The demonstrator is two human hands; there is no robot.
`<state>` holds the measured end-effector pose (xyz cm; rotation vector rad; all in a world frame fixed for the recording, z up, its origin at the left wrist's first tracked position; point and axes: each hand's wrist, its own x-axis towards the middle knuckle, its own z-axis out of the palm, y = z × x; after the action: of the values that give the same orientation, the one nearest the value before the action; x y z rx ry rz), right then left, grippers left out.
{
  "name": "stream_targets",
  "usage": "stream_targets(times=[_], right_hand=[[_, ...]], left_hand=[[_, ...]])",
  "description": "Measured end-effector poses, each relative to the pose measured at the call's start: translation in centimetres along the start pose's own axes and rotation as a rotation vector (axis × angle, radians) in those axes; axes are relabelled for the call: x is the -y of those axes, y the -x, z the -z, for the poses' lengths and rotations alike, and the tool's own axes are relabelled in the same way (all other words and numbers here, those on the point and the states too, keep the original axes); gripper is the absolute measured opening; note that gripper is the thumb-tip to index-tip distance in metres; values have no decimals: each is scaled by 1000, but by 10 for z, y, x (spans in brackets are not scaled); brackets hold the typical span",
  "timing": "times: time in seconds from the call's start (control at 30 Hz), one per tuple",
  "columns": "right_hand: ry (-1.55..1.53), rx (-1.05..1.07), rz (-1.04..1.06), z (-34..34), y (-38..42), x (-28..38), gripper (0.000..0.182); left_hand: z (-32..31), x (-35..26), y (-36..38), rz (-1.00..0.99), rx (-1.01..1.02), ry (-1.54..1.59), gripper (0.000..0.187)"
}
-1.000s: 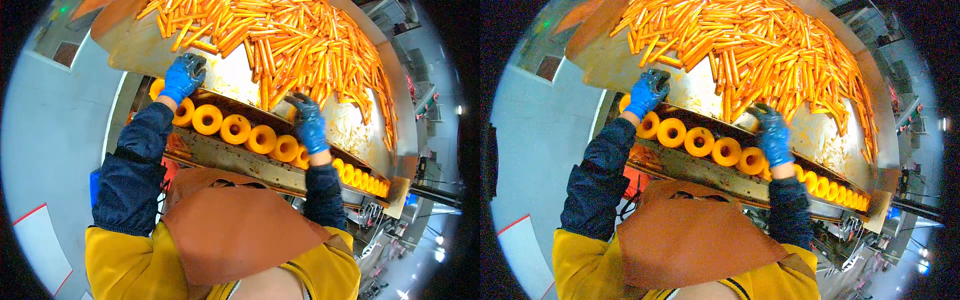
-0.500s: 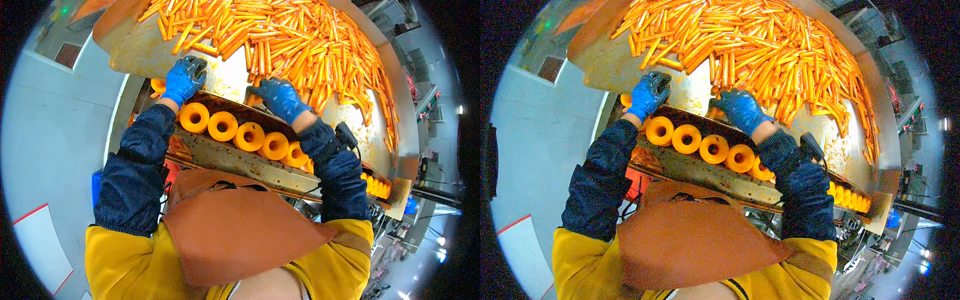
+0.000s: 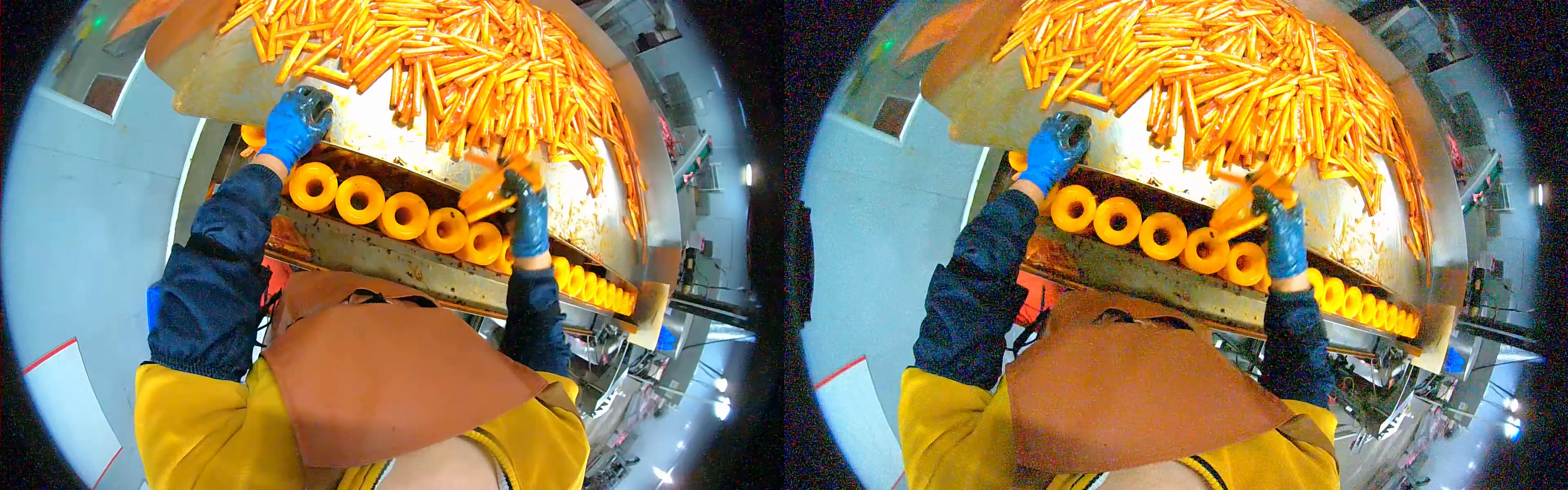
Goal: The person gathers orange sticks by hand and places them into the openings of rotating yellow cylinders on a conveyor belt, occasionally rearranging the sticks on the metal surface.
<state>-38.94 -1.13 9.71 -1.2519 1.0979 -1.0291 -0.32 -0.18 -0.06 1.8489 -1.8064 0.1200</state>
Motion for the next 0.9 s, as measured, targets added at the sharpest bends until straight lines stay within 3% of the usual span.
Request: stream_targets(times=[0.1, 0.23, 0.43, 0.5, 0.53, 0.57, 0.63, 0.67, 0.77, 0.83, 0.9], right_hand=[[-4, 35, -53, -23, 32, -35, 13], [543, 323, 269, -52, 52, -60, 22], [503, 226, 357, -53, 58, -39, 20], [75, 228, -122, -61, 58, -20, 17], [4, 323, -160, -64, 55, -22, 18], [13, 442, -117, -64, 48, -45, 24], [307, 461, -90, -75, 44, -63, 27], [307, 462, -90, -75, 45, -65, 27], [229, 301, -107, -85, 44, -49, 26], [-1, 171, -4, -100, 40, -45, 24], [221, 241, 6, -118, 34, -53, 28]], left_hand=[[-3, 2, 0, -13, -43, -10, 23], [-6, 4, 0, -9, -15, -38, 24], [0, 0, -2, 23, 3, -37, 25], [0, -1, -1, 26, 7, -41, 25], [0, -1, 0, 26, 0, -24, 25], [-1, 0, 0, 27, -8, -6, 25], [0, -2, -1, 26, 5, -22, 25], [1, -2, -1, 29, 20, -38, 25], [-2, 3, -1, -23, -10, -41, 24], [-2, 1, 1, -1, -10, -28, 24], [-2, 0, 0, 14, -16, -16, 24]])
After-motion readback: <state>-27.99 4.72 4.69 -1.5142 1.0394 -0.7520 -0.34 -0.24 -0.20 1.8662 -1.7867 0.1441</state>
